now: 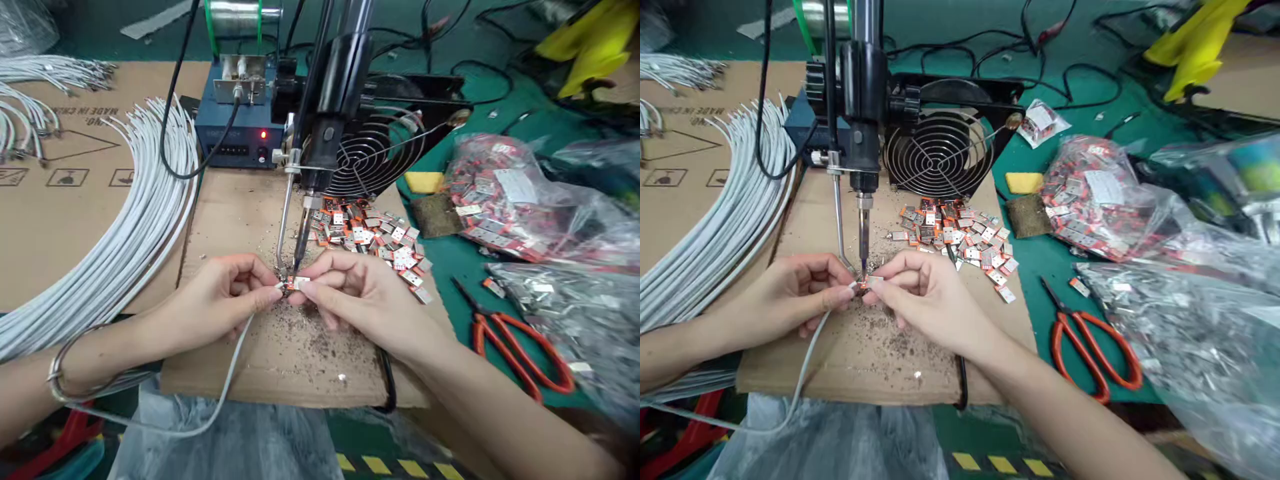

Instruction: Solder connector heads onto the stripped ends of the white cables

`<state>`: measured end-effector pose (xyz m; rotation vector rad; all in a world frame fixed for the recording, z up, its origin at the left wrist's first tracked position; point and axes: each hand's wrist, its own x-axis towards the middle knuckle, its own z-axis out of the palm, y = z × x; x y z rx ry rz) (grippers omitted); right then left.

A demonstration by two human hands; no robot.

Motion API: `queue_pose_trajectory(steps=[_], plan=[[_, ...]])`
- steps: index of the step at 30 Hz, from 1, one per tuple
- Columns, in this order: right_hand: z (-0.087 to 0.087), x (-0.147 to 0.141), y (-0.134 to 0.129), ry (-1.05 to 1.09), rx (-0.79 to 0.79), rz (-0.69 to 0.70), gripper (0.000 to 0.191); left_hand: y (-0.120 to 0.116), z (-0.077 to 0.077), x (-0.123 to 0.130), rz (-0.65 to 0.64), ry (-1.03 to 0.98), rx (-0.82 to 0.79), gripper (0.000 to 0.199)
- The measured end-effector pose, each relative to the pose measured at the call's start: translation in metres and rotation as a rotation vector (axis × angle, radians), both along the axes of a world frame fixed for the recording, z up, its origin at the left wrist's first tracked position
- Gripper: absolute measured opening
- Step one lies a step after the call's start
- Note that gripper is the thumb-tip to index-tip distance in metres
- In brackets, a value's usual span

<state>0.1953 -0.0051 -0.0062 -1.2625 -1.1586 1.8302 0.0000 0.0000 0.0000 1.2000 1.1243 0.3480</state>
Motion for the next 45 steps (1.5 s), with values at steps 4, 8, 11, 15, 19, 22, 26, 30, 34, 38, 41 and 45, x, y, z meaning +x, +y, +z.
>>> queue_pose_trajectory(steps=[4,8,11,15,19,22,26,30,34,38,41,45], plan=[[-0.002,-0.004,0.004,-0.005,-0.010,0.007,0.019,0.000,-0.001,0.005,0.044,-0.069,-0.055,0.015],[-0.001,-0.005,0.004,0.011,0.009,-0.017,0.019,0.000,0.000,0.006,0.053,-0.097,-0.057,0.013],[0.000,-0.004,0.003,0.043,0.023,-0.033,0.020,0.000,0.002,0.005,0.042,-0.109,-0.057,0.013],[0.000,-0.003,0.002,0.045,0.034,-0.039,0.025,0.001,0.002,0.007,0.044,-0.124,-0.076,0.014],[0.000,-0.004,0.003,0.028,0.019,-0.039,0.024,0.001,-0.001,0.007,0.072,-0.136,-0.064,0.013],[-0.001,-0.005,0.004,0.001,-0.011,-0.012,0.021,-0.002,-0.005,0.008,0.118,-0.136,-0.052,0.011],[0.000,-0.005,0.004,-0.012,-0.002,-0.003,0.021,-0.008,-0.005,0.012,0.157,-0.158,-0.091,0.015],[0.001,-0.005,0.002,0.009,0.022,-0.013,0.020,-0.015,-0.003,0.019,0.271,-0.213,-0.171,0.026],[0.001,-0.006,-0.001,0.020,0.039,-0.019,0.019,-0.023,-0.002,0.024,0.341,-0.255,-0.209,0.025],[0.001,-0.006,-0.003,0.015,0.044,-0.020,0.020,-0.027,-0.002,0.024,0.366,-0.271,-0.213,0.026],[0.000,-0.006,-0.002,0.003,0.041,-0.017,0.021,-0.028,-0.003,0.025,0.372,-0.255,-0.202,0.030],[0.000,-0.009,-0.003,-0.015,0.055,-0.069,0.023,-0.028,-0.007,0.026,0.404,-0.233,-0.127,0.036]])
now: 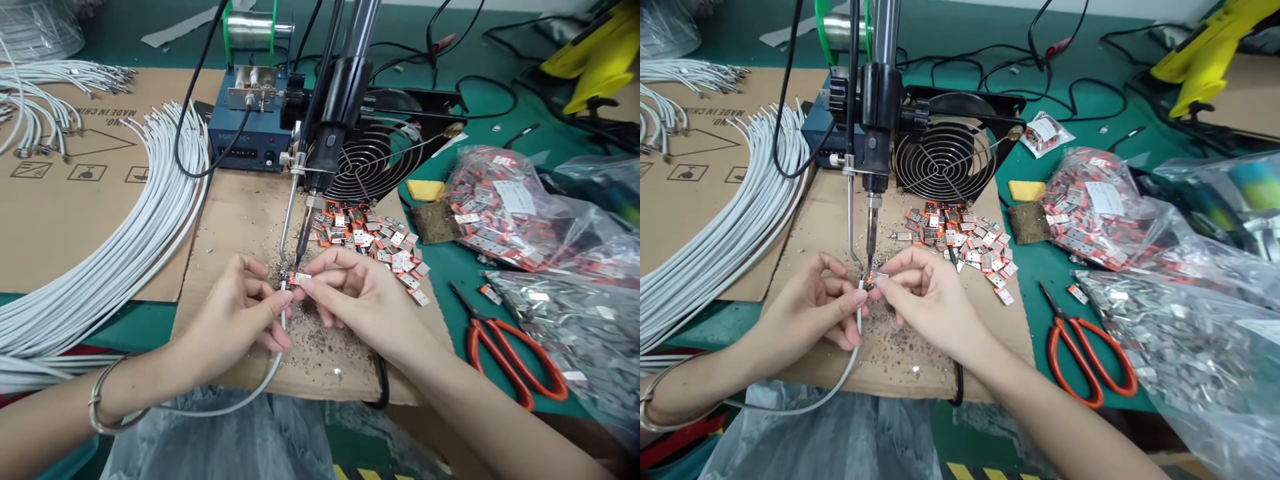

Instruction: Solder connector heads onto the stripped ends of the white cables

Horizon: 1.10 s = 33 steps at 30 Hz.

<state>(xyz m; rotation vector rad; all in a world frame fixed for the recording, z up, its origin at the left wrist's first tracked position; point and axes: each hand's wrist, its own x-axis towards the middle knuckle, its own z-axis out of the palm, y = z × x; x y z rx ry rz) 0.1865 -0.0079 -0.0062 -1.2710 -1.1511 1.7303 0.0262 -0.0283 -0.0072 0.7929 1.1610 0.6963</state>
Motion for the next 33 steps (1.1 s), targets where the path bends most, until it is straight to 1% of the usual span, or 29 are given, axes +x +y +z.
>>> queue_pose_trajectory(steps=[3,5,7,9,12,14,16,18,20,21,25,27,29,30,33], plan=[[0.001,-0.003,-0.003,-0.026,0.020,-0.048,0.020,-0.003,-0.004,-0.001,-0.035,0.034,0.095,0.036],[0.002,-0.004,-0.005,-0.050,0.019,-0.079,0.020,-0.007,-0.007,-0.001,-0.058,0.145,0.198,0.032],[0.001,-0.005,-0.007,-0.071,0.005,-0.102,0.024,-0.012,-0.010,-0.002,-0.060,0.295,0.299,0.027],[0.001,-0.005,-0.007,-0.072,-0.016,-0.113,0.027,-0.017,-0.011,-0.003,-0.070,0.397,0.357,0.023],[0.000,-0.005,-0.007,-0.054,-0.020,-0.121,0.028,-0.023,-0.011,-0.006,-0.171,0.451,0.402,0.015],[0.000,-0.003,-0.007,-0.065,0.011,-0.124,0.026,-0.026,-0.008,-0.009,-0.245,0.491,0.438,0.012],[0.001,-0.001,-0.007,-0.097,0.047,-0.122,0.025,-0.025,-0.004,-0.013,-0.261,0.530,0.440,0.015],[0.002,0.001,-0.008,-0.130,0.073,-0.117,0.023,-0.023,-0.001,-0.015,-0.246,0.525,0.390,0.025],[0.002,0.002,-0.009,-0.143,0.070,-0.103,0.022,-0.020,0.001,-0.015,-0.262,0.486,0.328,0.033],[0.002,0.002,-0.010,-0.139,0.057,-0.093,0.021,-0.019,0.002,-0.015,-0.285,0.468,0.309,0.033],[0.003,0.004,-0.017,-0.088,-0.034,-0.053,0.021,-0.021,0.006,-0.012,-0.356,0.414,0.250,0.018],[0.004,0.005,-0.021,-0.052,-0.066,-0.039,0.022,-0.025,0.009,-0.012,-0.399,0.431,0.245,0.018],[0.005,0.006,-0.024,-0.012,-0.082,-0.027,0.022,-0.029,0.011,-0.014,-0.462,0.547,0.349,0.018],[0.005,0.007,-0.025,0.006,-0.086,-0.021,0.022,-0.031,0.011,-0.016,-0.488,0.634,0.452,0.018],[0.006,0.009,-0.026,0.023,-0.090,-0.011,0.023,-0.036,0.007,-0.024,-0.529,0.894,0.854,0.020]])
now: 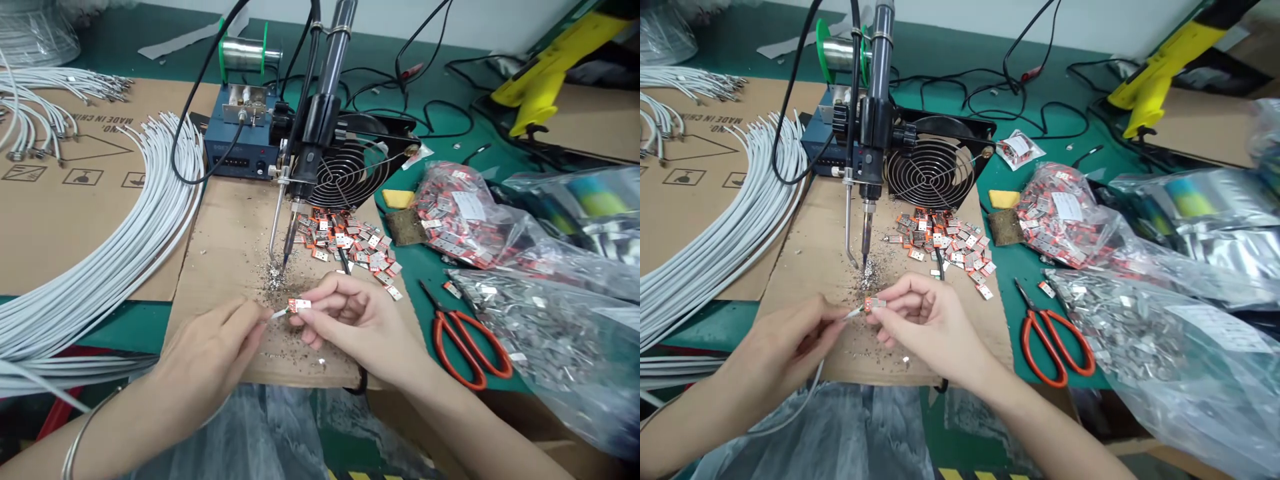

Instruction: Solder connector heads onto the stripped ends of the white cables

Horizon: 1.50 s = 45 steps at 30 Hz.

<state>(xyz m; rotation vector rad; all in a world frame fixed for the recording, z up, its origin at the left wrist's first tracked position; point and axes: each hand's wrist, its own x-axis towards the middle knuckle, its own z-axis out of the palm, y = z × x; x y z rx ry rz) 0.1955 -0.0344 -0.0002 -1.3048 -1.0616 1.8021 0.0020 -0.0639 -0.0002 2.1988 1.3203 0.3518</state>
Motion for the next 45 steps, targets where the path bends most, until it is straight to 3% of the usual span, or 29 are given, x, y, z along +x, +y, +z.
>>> queue_pose_trajectory(steps=[3,7,14,21,29,39,45], plan=[[0.000,0.002,0.001,-0.014,0.041,-0.008,0.022,0.000,-0.005,-0.007,-0.076,0.157,0.266,0.029],[0.001,0.002,0.006,-0.017,0.096,0.017,0.018,0.005,-0.007,-0.010,-0.070,0.259,0.390,0.040],[-0.005,-0.001,0.013,-0.058,0.067,-0.002,0.024,0.013,-0.015,-0.008,-0.015,0.186,0.324,0.038],[-0.009,-0.005,0.018,-0.125,0.160,-0.049,0.019,0.014,-0.026,-0.003,0.074,0.019,0.323,0.034],[-0.012,-0.007,0.023,-0.113,0.222,-0.048,0.012,0.013,-0.026,0.003,0.129,0.010,0.362,0.015],[-0.010,-0.007,0.019,-0.133,0.233,-0.061,0.009,0.012,-0.028,0.004,0.138,-0.041,0.366,0.013],[-0.012,-0.009,0.019,-0.148,0.301,-0.085,0.009,0.014,-0.031,0.005,0.157,-0.109,0.465,0.009]])
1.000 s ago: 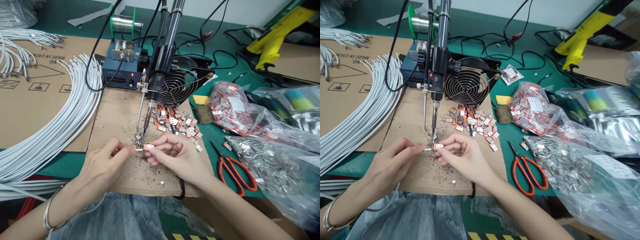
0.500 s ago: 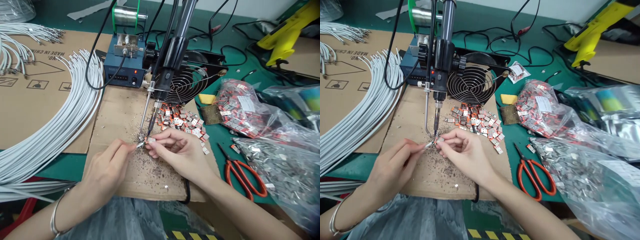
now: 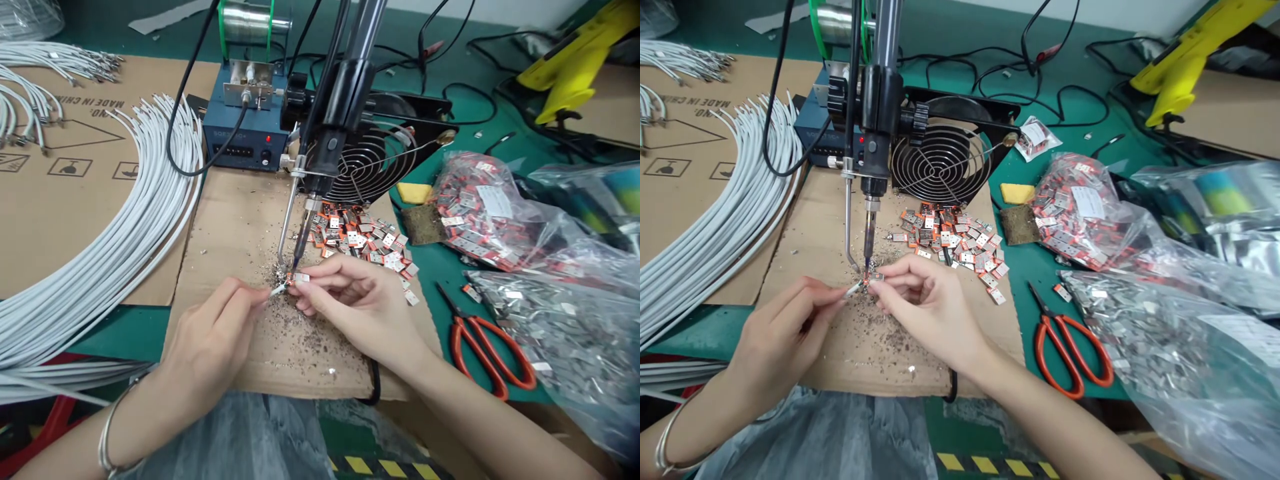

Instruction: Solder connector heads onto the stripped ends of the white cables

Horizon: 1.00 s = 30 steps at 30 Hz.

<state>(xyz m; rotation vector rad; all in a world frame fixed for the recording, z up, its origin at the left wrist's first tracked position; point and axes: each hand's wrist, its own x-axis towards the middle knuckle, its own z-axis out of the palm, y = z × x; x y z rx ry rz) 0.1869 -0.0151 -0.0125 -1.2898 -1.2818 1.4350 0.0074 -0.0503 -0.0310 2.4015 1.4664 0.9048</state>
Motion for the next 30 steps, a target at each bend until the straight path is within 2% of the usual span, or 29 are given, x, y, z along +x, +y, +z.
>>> queue_pose_trajectory(steps=[15,19,24,27,30], plan=[[0.001,0.000,0.001,-0.015,0.032,0.002,0.008,0.000,0.000,0.000,0.004,-0.007,-0.017,0.010],[0.006,0.002,0.000,-0.007,-0.003,0.006,0.009,0.000,0.000,0.001,0.005,-0.007,-0.042,0.011],[0.016,0.007,-0.021,-0.042,-0.213,0.050,0.017,-0.018,0.000,-0.002,-0.087,-0.027,-0.132,0.017],[0.011,0.007,-0.035,0.006,-0.346,0.072,0.018,-0.030,0.000,-0.003,-0.096,-0.027,-0.124,0.019],[0.003,0.006,-0.041,0.057,-0.373,0.017,0.020,-0.031,0.000,-0.002,-0.096,-0.113,-0.115,0.018]])
